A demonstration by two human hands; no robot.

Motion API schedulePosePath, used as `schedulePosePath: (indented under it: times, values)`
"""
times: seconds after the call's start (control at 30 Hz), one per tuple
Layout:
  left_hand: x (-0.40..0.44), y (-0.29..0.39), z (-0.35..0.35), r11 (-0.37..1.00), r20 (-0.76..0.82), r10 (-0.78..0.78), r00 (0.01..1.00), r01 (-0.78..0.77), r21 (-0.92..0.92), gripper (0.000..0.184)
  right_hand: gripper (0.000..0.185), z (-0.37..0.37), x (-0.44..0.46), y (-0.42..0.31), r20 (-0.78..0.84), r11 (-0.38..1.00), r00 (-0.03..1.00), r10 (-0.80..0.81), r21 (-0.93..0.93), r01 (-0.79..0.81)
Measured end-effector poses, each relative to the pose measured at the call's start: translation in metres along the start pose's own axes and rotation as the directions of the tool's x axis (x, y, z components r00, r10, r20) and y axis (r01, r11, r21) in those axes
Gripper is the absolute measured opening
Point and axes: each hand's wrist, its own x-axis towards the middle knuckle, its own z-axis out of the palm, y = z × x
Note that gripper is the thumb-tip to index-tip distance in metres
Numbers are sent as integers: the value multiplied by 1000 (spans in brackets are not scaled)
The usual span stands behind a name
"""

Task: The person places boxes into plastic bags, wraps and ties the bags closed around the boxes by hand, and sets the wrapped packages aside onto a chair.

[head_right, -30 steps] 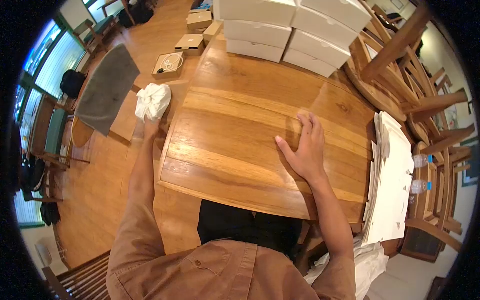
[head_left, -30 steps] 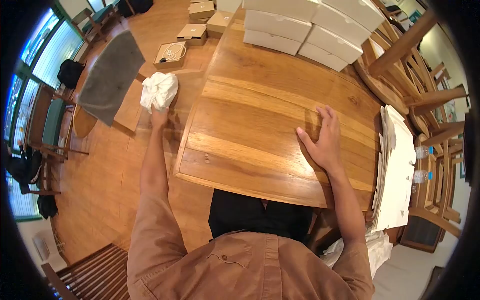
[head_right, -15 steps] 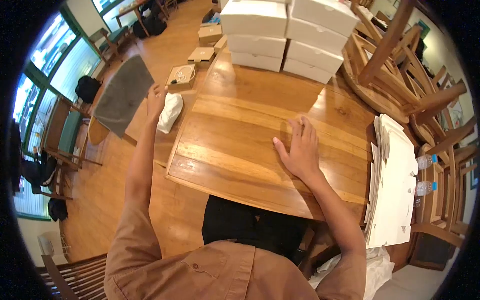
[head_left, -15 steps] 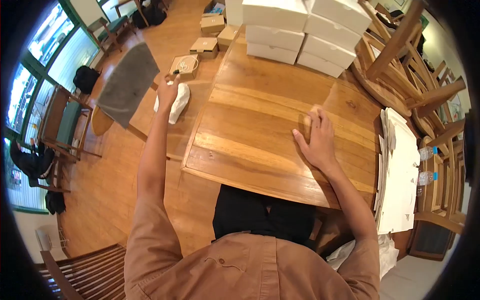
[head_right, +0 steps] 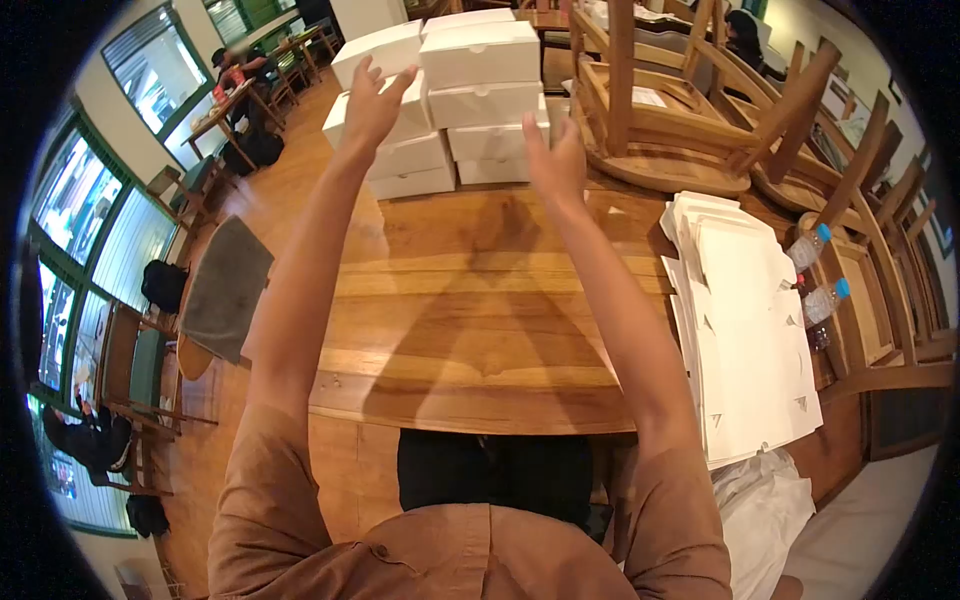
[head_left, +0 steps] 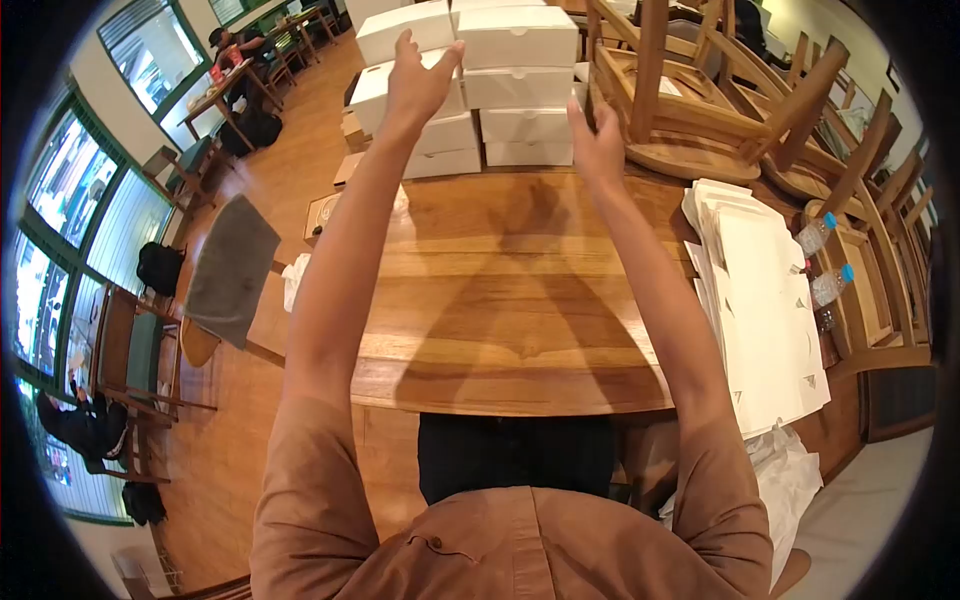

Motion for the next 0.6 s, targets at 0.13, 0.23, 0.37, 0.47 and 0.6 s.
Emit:
schedulePosePath:
  times: [0.13, 0.23, 0.37, 0.47, 0.6]
  values:
    - [16, 10, 40, 981, 76, -143, 987, 151, -118, 94, 98, 7, 63, -44, 34, 999, 999, -35, 13, 34]
    - [21, 17, 51, 958, 175, -159, 972, 195, -211, 88, 101, 15, 80, -60, 64, 998, 997, -46, 43, 43]
    - [13, 21, 48, 938, 105, -45, 993, 78, -337, 81, 96, 10, 76, -63, 78, 969, 985, -155, 208, 136]
    - [-12, 48, 24, 938, 75, 65, 995, -35, -344, 77, 87, -1, 35, -78, -20, 926, 963, -268, 271, 263]
    - [-85, 78, -15, 899, 141, 118, 983, -46, -435, 72, 80, -17, -27, -77, -99, 916, 954, -282, 268, 298]
